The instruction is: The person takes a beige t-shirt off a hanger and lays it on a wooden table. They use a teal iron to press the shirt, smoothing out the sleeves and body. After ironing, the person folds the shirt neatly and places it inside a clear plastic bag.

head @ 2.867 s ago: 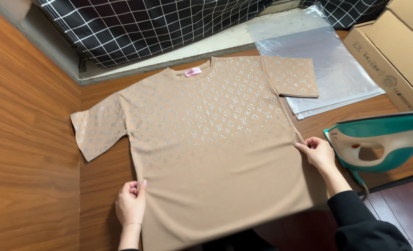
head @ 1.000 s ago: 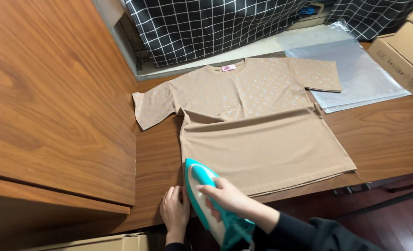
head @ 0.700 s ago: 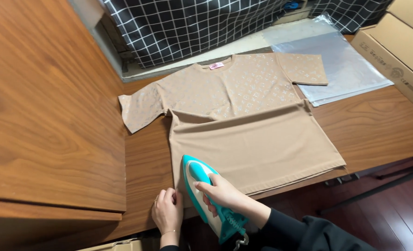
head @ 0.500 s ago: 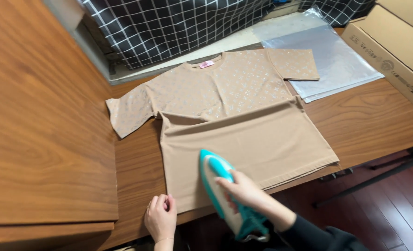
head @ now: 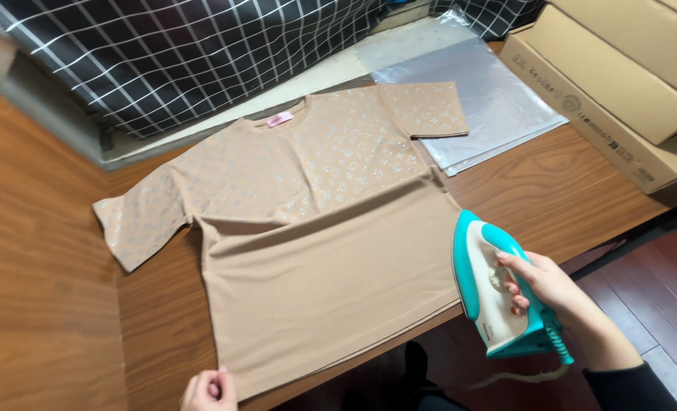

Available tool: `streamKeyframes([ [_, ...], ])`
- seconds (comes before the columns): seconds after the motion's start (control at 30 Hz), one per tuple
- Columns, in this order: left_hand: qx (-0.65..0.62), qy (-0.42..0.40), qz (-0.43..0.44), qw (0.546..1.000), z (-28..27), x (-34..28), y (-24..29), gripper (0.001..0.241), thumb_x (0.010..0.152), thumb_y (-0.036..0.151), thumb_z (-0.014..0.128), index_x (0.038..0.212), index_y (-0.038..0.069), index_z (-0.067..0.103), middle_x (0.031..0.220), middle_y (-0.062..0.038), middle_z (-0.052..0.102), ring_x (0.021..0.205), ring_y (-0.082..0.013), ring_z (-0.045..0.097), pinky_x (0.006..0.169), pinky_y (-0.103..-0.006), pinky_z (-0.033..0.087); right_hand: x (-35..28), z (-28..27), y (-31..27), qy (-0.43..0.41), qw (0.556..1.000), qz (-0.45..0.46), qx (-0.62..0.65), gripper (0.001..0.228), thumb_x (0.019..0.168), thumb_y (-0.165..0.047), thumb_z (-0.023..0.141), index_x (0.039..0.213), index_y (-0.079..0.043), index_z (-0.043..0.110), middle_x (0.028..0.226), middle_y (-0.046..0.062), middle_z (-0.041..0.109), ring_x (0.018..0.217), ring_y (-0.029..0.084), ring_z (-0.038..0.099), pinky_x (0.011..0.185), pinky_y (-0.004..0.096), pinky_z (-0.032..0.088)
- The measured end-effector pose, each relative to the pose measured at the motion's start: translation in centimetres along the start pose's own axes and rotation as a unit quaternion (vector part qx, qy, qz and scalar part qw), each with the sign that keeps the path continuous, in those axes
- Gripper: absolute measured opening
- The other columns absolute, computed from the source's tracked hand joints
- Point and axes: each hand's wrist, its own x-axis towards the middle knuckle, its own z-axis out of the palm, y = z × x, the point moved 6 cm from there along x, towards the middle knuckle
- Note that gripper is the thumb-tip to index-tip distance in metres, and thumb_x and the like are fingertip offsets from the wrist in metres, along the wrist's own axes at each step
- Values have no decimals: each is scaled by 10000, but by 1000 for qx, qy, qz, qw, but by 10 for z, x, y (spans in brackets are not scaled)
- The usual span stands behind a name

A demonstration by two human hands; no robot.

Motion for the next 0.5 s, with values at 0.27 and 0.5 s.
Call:
streamKeyframes([
  [0.27,-63,29,-17,997,33,-18,194,366,855,238,869,1193,141,769,1094,-105,713,998,-310,669,935,-419,537,-6,-1,-15,10,990,-51,-128,408,1036,-323,656,815,2,544,583,204,656,372,307,606,425,411,502],
  [0.5,-509,-679,-99,520,118,-139,473,474,956,307,774,1364,98,656,1288,-47,763,1169,-107,719,1074,-274,589,-27,-3,-43,45,935,-22,-350,521,978,-582,610,806,-104,725,795,9,742,802,139,646,780,293,501],
])
